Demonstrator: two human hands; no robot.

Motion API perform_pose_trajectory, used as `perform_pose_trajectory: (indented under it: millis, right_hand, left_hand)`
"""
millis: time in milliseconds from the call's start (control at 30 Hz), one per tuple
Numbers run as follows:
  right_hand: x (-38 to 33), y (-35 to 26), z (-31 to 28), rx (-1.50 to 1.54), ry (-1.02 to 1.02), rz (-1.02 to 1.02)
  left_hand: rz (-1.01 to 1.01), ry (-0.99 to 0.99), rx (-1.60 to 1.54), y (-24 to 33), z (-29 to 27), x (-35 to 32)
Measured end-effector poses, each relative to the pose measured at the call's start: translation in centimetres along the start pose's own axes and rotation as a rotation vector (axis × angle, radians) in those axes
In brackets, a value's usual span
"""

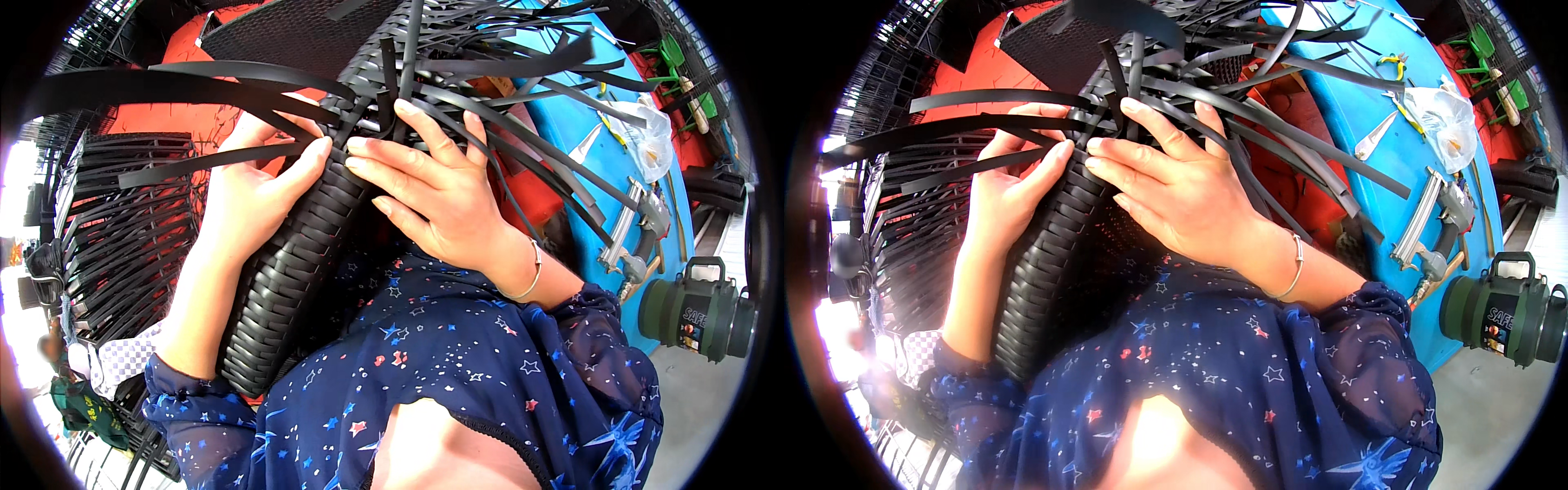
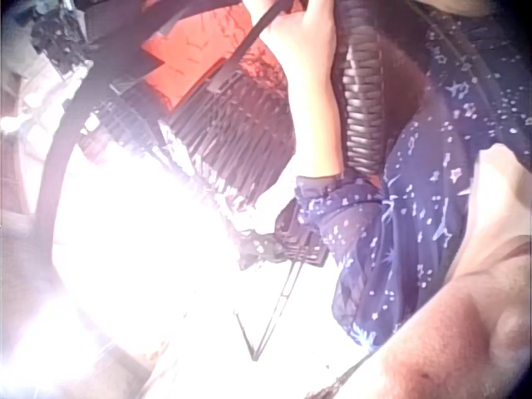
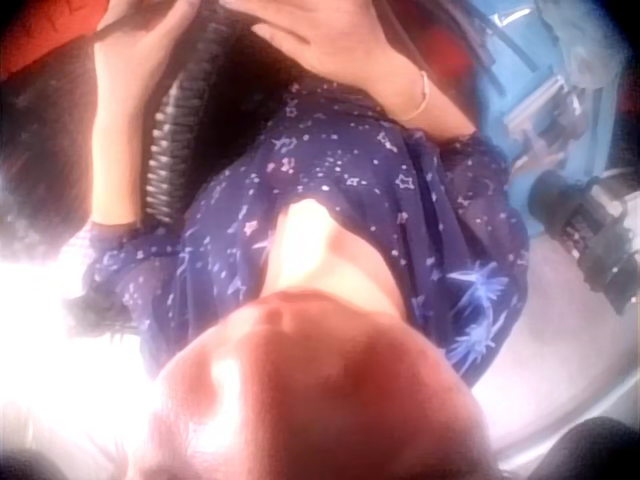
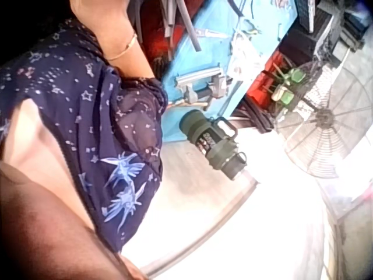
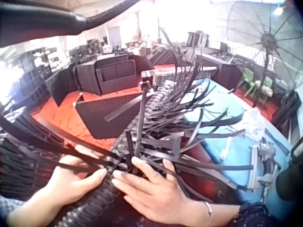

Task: The person weaves black plastic strips into the frame of a wicker chair. They thread the strips through the vertical supports by hand and use a pneumatic staple gun to secure the woven sections. The person works on the chair's backrest, adjusting the strips and firing staples to hold the weave in place.

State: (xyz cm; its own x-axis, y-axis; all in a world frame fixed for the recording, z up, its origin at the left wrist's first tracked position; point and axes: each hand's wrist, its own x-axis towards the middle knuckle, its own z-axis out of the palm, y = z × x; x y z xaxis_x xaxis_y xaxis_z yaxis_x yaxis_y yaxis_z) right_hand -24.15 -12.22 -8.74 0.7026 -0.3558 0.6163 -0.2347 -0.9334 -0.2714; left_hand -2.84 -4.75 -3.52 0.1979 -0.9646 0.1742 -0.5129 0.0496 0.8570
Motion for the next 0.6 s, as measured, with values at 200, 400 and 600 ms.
perform_pose_trajectory:
  millis: [200,400,600]
  right_hand:
    - [-0.1,-0.1,-0.1,0.026,-0.01,-0.003]
    - [-0.2,-0.3,-0.7,0.051,-0.032,0.021]
    - [-0.1,-0.7,-1.3,0.044,-0.077,0.02]
  left_hand:
    - [0.039,0.031,0.082,-0.1,0.0,-0.3]
    - [0.001,0.031,0.103,0.3,0.0,-0.5]
    - [0.061,0.049,0.081,0.4,0.2,-0.8]
